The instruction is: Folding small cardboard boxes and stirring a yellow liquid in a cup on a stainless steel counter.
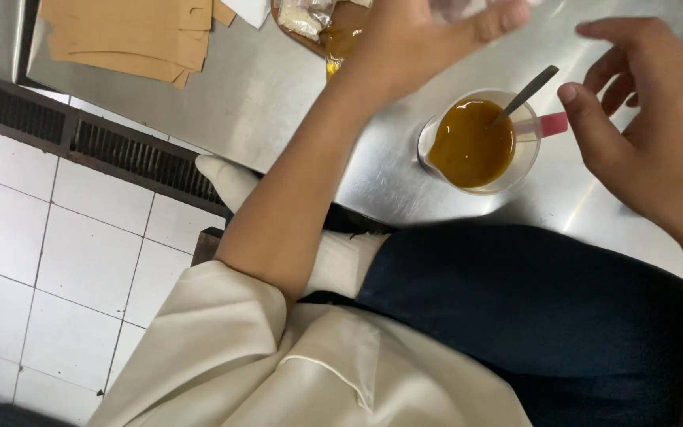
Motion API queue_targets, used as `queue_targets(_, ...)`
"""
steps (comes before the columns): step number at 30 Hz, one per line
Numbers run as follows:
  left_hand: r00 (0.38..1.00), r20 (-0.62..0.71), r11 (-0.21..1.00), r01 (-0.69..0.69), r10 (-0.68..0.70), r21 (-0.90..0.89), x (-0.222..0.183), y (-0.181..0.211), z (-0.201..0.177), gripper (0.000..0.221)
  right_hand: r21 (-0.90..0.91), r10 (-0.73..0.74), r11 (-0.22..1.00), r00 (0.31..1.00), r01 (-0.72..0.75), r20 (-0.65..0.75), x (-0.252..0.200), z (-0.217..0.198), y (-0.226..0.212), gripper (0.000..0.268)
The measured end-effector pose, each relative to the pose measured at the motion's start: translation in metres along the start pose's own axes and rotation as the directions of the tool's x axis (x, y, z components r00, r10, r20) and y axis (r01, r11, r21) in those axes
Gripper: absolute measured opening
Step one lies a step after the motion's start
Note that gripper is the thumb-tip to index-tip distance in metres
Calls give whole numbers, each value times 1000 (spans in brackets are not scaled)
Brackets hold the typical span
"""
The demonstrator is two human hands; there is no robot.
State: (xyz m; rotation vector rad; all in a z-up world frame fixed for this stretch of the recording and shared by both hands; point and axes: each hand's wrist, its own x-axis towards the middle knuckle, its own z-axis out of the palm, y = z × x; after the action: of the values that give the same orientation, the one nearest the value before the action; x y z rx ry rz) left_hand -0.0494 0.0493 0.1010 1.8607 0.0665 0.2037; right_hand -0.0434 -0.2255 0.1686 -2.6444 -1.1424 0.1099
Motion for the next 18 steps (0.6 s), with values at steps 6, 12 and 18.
queue_targets(6, 924, 199, 912, -254, 328, -323, -21, 3, 32, 45, 134, -164, 974, 975, 184, -148, -12, -14, -9, 33)
queue_targets(12, 911, 305, 812, -52, 277, -581, -31, 18, 31, 43, 119, -111, 983, 973, 137, -203, -22, -15, -24, 18)
queue_targets(18, 899, 351, 779, 18, 262, -627, -31, 23, 31, 44, 97, -131, 984, 977, 149, -167, -20, -18, -9, 15)
